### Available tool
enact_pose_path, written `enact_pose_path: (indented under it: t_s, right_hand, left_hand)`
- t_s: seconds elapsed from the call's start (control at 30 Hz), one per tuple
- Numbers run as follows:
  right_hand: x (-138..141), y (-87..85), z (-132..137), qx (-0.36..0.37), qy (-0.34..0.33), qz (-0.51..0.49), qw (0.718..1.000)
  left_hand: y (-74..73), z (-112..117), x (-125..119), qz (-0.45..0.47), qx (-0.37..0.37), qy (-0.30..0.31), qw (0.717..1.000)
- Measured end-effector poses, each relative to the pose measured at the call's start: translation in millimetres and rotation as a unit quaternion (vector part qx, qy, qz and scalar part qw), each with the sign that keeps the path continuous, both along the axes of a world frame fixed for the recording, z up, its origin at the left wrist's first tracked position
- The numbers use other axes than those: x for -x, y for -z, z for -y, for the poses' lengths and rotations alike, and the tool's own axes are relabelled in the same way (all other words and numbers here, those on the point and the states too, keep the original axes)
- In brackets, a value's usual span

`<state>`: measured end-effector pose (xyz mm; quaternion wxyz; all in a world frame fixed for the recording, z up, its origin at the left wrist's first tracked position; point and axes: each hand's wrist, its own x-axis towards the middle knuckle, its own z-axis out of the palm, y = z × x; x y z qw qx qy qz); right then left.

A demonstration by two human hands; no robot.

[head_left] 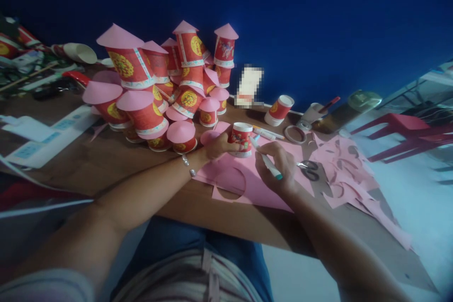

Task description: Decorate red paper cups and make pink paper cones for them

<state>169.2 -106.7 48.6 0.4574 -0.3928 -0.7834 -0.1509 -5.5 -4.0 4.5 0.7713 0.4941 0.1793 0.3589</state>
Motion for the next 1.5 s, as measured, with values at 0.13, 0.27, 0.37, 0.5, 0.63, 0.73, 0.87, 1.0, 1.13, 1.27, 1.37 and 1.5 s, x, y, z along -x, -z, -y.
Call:
enact_pose_path:
  t_s: [0.13,0.27,0.37,0.5,0.63,0.73,0.87,1.0,1.13,1.27,1.37,1.5]
  right_hand:
    - [4.1,0.2,1.9,-0.02,-0.031,0.035,0.999]
    - [6.4,1.9,2.8,-0.023,-0.03,0.053,0.998]
    - [6.6,3.1,2.5,-0.024,-0.021,0.059,0.998]
    - [6.8,2.6,3.0,-0.021,-0.025,0.06,0.998]
    - [7.2,1.6,3.7,-0.017,-0.047,0.059,0.997]
    - [6.8,1.8,3.3,-0.026,-0.043,0.057,0.997]
    - [6.2,2.4,2.8,-0.029,-0.038,0.057,0.997]
    - [5.6,3.2,2.5,-0.028,-0.024,0.061,0.997]
    - [4.5,6.0,1.1,-0.026,-0.006,0.06,0.998]
    - [3.4,8.7,-0.8,-0.017,-0.011,0.061,0.998]
    - [3.5,8.0,-1.5,-0.001,-0.018,0.067,0.998]
    - [5.0,5.2,-0.8,0.005,-0.005,0.057,0.998]
  left_hand:
    - [-4.6,-1.4,-1.4,0.038,0.06,-0.026,0.997]
    - [-9.6,-0.5,-0.9,0.055,0.087,-0.054,0.993]
    - [-11.4,1.1,-0.4,0.051,0.087,-0.046,0.994]
    - [-9.1,0.9,-1.5,0.053,0.085,-0.047,0.994]
    - [-4.9,-1.1,-3.1,0.066,0.076,-0.05,0.994]
    - [-4.3,-1.2,-2.7,0.051,0.065,-0.036,0.996]
    - [-5.5,-0.4,-1.9,0.051,0.068,-0.026,0.996]
    - [-6.4,0.0,-1.9,0.06,0.074,-0.037,0.995]
    - [-6.7,0.4,-1.7,0.058,0.061,-0.029,0.996]
    - [-5.9,0.2,-0.5,0.046,0.056,-0.021,0.997]
    - [-5.1,-0.3,0.8,0.037,0.051,-0.013,0.998]
    - [-5.9,0.4,1.6,0.025,0.05,-0.016,0.998]
